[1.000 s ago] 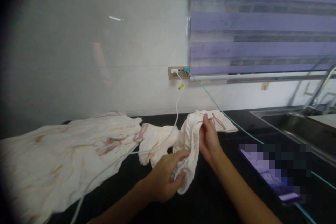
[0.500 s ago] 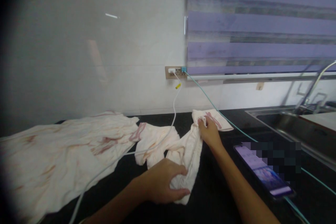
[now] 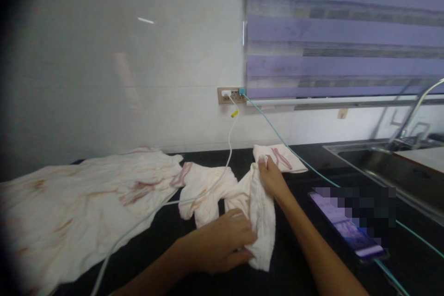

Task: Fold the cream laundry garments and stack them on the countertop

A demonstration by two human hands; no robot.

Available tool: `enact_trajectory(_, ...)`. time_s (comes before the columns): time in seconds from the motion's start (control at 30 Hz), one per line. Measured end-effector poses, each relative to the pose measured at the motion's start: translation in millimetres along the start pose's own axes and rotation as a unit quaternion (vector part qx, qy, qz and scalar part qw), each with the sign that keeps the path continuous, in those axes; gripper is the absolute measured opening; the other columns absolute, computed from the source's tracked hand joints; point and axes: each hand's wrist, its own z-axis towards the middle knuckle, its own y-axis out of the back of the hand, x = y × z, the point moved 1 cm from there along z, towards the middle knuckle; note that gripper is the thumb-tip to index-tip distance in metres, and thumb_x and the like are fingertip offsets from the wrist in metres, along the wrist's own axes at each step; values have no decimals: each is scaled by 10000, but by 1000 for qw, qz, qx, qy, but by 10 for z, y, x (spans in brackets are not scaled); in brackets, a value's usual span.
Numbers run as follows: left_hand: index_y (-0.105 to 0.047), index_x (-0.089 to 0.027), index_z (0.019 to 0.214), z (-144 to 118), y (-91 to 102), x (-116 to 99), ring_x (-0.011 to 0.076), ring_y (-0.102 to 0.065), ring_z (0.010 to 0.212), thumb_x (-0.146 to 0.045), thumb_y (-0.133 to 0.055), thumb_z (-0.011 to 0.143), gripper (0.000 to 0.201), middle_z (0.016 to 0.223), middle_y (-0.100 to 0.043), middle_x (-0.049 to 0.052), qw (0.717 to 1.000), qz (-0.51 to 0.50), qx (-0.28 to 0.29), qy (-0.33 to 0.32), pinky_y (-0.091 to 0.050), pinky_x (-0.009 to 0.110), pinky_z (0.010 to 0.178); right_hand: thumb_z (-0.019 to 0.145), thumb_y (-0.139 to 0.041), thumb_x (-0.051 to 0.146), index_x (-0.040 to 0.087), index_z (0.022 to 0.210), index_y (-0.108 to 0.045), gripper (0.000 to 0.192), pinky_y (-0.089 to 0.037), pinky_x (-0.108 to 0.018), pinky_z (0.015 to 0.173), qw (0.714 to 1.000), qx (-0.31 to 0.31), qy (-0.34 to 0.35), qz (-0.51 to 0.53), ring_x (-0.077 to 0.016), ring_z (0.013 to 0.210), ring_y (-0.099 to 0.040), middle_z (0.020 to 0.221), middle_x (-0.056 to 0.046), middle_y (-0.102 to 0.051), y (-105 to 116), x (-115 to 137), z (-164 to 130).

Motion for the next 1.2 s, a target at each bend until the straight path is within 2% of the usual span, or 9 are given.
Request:
enact_trajectory(0.13, -576, -225, 926, 12, 32, -28, 216, -715, 787, -360, -525, 995, 160, 830, -716, 11, 998, 6, 42, 50, -416, 286, 614, 948, -449, 467, 201, 1134, -577, 349, -451, -403, 996, 999, 23, 5, -28, -255, 1066, -618, 1086, -96, -682, -75, -41, -12)
enact_trajectory(0.27, -611, -241, 932, -7, 27, -75, 221, -728, 720, -377, -533, 984, 165, 750, -718, 5, 998, 12, 32, 43, -347, 280, 528, 962, -392, 388, 207, 996, -568, 255, -465, -367, 915, 994, 67, 30, -84, -230, 961, -611, 962, -78, -672, -135, -129, 3)
enact_trajectory(0.43, -658, -255, 1086, -19, -13, -99, 229, -739, 756, -437, -555, 977, 236, 815, -759, 25, 998, -18, 35, 45, -410, 268, 585, 947, -411, 264, 203, 951, -582, 182, -442, -335, 887, 981, 141, 37, -127, -228, 966, -623, 970, -96, -695, -132, -149, 5)
enact_trajectory(0.53, -615, -252, 1272, -11, -21, -112, 300, -751, 843, -655, -618, 875, 566, 925, -776, 75, 995, -39, 49, 80, -480, 310, 658, 973, -417, 269, 209, 951, -589, 183, -423, -323, 866, 973, 150, 13, -174, -234, 976, -638, 982, -108, -704, -86, -95, -26)
enact_trajectory(0.63, -585, -223, 1300, 15, -37, -155, 360, -744, 861, -810, -663, 718, 831, 995, -771, 118, 991, -33, 59, 116, -526, 389, 728, 1010, -410, 331, 222, 966, -598, 222, -404, -324, 833, 962, 151, -13, -226, -245, 965, -650, 974, -110, -707, -36, -19, -71)
enact_trajectory(0.83, -598, -221, 1207, 77, -48, -275, 341, -747, 871, -597, -557, 945, 460, 1034, -767, 97, 990, 21, 73, 121, -537, 386, 703, 1039, -373, 359, 193, 1043, -619, 297, -407, -327, 804, 954, 160, -35, -252, -256, 970, -659, 1012, -149, -714, -44, 74, -103)
enact_trajectory(0.93, -585, -233, 1264, 82, -34, -299, 322, -746, 918, -540, -514, 990, 417, 1089, -761, 87, 991, 21, 79, 106, -544, 381, 739, 984, -486, 300, 136, 1071, -633, 238, -425, -298, 828, 950, 193, -53, -238, -246, 1042, -648, 1109, -170, -709, -79, 87, -108)
enact_trajectory(1.07, -570, -233, 1314, 105, -32, -322, 357, -734, 980, -621, -594, 917, 555, 1144, -750, 102, 987, 10, 89, 130, -559, 439, 813, 881, -628, 257, 50, 1163, -620, 350, -444, -261, 813, 945, 231, -73, -217, -240, 1049, -650, 1161, -193, -701, -94, 103, -129)
enact_trajectory(1.2, -533, -223, 1367, 163, -44, -368, 417, -723, 965, -735, -724, 735, 836, 1092, -754, 136, 973, 14, 74, 217, -554, 520, 832, 910, -550, 187, 62, 1107, -657, 256, -436, -258, 821, 939, 232, -67, -243, -235, 1055, -651, 1157, -195, -705, -108, 98, -112)
